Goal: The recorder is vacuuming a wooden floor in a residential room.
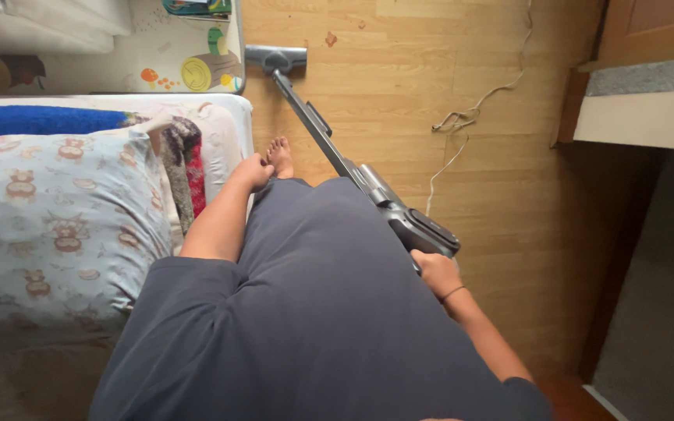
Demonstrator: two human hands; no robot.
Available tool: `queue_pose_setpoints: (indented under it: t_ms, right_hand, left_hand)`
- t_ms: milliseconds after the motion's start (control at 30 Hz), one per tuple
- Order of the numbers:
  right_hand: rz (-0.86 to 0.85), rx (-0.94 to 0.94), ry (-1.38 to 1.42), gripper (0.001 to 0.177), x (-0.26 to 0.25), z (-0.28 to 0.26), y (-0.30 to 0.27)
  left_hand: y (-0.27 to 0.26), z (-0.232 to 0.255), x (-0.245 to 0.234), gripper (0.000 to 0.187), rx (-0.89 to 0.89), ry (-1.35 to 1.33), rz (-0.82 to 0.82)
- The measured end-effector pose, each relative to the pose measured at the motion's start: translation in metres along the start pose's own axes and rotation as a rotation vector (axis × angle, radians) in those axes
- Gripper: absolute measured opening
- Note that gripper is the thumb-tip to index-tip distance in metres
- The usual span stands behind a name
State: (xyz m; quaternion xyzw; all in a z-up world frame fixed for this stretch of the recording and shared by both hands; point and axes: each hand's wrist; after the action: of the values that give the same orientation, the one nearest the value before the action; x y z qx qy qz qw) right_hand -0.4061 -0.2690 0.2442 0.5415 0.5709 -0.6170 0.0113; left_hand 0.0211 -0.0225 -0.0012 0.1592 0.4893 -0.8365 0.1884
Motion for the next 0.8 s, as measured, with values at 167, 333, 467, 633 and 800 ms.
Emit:
queue_pose_setpoints:
  t_ms: [167,333,467,633,800]
  right_hand:
    - [0.014,0.015,0.070,0.019,-0.014,-0.026,0.037]
    - [0.101,-0.153,0.036,0.032,-0.059,-0.024,0.071]
    - [0.057,-0.189,-0.221,0.024,-0.115,-0.006,0.088]
    - [0.041,-0.242,-0.289,0.021,-0.171,-0.018,0.085]
    - [-0.013,-0.259,-0.293,0.022,-0.166,-0.012,0.059]
  left_hand:
    - [-0.003,0.001,-0.016,0.046,-0.008,0.048,0.009]
    - [0.004,0.003,-0.029,0.047,0.025,0.073,0.014]
    - [0.005,0.015,-0.045,0.045,0.016,0.089,0.006]
    - [0.013,0.015,-0.057,0.046,0.026,0.050,0.053]
    - [0.006,0.006,-0.058,0.047,0.025,-0.023,0.087]
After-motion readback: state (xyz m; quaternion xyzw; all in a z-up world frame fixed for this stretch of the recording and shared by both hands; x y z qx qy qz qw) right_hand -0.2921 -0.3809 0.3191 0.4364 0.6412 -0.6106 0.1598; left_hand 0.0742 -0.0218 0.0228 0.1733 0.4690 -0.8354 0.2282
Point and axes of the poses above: each hand's wrist, its own y-axis towards the middle knuckle, its own x-axis out of the palm, z = x × y, and after that the axes turned 6 degrees about -y, right-handed
